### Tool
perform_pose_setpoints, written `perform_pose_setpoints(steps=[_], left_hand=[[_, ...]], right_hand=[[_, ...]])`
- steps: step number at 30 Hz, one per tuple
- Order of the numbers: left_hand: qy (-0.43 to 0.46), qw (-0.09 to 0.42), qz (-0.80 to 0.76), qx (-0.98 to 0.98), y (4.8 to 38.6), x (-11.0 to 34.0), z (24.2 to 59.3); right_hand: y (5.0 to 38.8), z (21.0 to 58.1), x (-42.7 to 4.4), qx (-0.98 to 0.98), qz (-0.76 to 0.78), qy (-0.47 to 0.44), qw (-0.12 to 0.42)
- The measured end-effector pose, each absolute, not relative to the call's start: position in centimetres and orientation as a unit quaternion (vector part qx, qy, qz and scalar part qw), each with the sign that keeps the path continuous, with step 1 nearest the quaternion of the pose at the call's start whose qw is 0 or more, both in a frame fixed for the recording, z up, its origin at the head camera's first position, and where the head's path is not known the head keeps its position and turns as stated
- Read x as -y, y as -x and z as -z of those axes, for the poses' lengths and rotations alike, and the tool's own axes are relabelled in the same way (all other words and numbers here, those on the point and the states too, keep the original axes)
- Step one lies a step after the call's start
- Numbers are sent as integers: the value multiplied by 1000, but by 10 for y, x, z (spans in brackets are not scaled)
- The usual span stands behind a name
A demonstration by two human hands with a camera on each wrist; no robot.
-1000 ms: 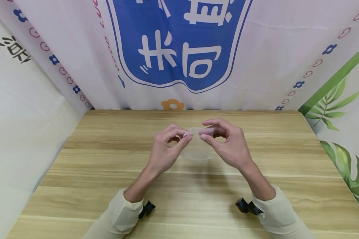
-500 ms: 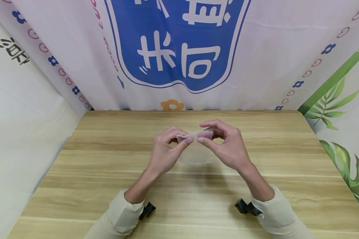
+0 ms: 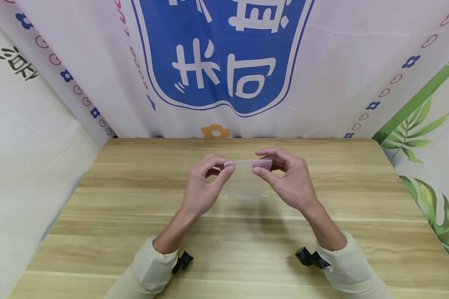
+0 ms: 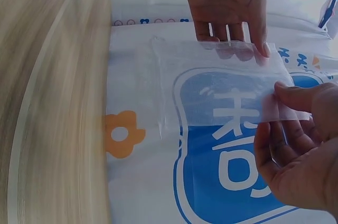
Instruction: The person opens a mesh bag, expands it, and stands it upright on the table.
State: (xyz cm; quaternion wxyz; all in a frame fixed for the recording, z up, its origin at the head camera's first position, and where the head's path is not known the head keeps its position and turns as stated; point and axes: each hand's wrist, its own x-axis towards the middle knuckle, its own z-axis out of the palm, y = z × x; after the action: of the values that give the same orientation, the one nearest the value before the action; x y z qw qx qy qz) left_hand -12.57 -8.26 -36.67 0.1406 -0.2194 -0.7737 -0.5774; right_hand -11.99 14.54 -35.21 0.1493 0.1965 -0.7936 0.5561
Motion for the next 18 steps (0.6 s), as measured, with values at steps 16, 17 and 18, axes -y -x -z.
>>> perform_pose_setpoints(steps=[16, 17, 18], left_hand=[[199, 171, 601, 755, 123, 77, 367], [200, 171, 604, 753, 123, 77, 367], [201, 169, 606, 751, 123, 77, 367]], right_hand=[[119, 351, -140, 791, -561, -130, 207], [119, 352, -139, 792, -559, -135, 204], [118, 352, -139, 793, -558, -140, 200]])
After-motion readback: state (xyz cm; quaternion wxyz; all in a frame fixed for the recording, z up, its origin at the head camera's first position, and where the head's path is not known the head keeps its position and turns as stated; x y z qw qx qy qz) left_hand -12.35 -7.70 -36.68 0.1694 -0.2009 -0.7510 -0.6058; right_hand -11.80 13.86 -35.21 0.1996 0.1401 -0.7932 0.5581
